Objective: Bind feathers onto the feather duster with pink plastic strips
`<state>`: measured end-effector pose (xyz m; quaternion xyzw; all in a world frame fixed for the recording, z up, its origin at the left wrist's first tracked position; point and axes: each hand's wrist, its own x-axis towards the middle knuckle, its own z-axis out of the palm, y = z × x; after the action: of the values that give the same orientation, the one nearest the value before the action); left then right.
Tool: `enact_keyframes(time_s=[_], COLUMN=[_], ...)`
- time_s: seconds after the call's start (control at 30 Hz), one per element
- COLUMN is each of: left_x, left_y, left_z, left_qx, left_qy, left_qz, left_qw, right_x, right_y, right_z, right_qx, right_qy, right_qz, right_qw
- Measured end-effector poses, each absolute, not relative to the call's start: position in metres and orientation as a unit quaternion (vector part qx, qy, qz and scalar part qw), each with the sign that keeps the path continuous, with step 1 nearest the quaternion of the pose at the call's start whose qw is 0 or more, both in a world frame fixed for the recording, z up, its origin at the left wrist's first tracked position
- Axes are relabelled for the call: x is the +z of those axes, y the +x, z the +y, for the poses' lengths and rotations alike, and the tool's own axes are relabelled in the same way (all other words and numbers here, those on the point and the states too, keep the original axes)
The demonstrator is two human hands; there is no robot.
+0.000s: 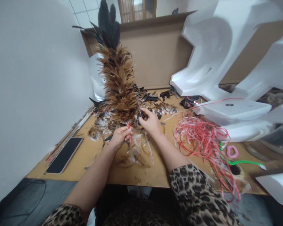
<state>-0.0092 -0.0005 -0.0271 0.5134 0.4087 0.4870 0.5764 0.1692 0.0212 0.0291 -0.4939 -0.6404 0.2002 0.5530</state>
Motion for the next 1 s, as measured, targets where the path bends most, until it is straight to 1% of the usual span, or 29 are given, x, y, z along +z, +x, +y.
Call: enact_keyframes(time_s=[0.17,0.4,0.53,0.7,1.0], left_x=[-0.028,-0.022,-0.019,-0.021,-0.021], left_y=[-0.009,-0.011,-0.011,-0.011,-0.011], left_z=[0.000,-0.002,-0.003,-0.003,-0.007], left_qx=[0.480,0.467,0.456,0.451,0.432], left_qy=[0.513,0.519,0.527,0.532,0.541], left_qz=[0.416,0.416,0.423,0.420,0.416], left_qw=[0.578,0.583,0.579,0.580,0.590], right_x=[0.045,0.082,0.091,0.099,0.135], right_y=[0.171,0.171,0.172,0.176,0.183], right_z=[0.032,0.034,0.040,0.047,0.057], right_qx=[0.233,0.217,0.226,0.191,0.112], right_qy=[-0.484,-0.495,-0.492,-0.491,-0.499], right_qz=[-0.606,-0.623,-0.618,-0.629,-0.648], right_qw=[0.587,0.566,0.571,0.571,0.564])
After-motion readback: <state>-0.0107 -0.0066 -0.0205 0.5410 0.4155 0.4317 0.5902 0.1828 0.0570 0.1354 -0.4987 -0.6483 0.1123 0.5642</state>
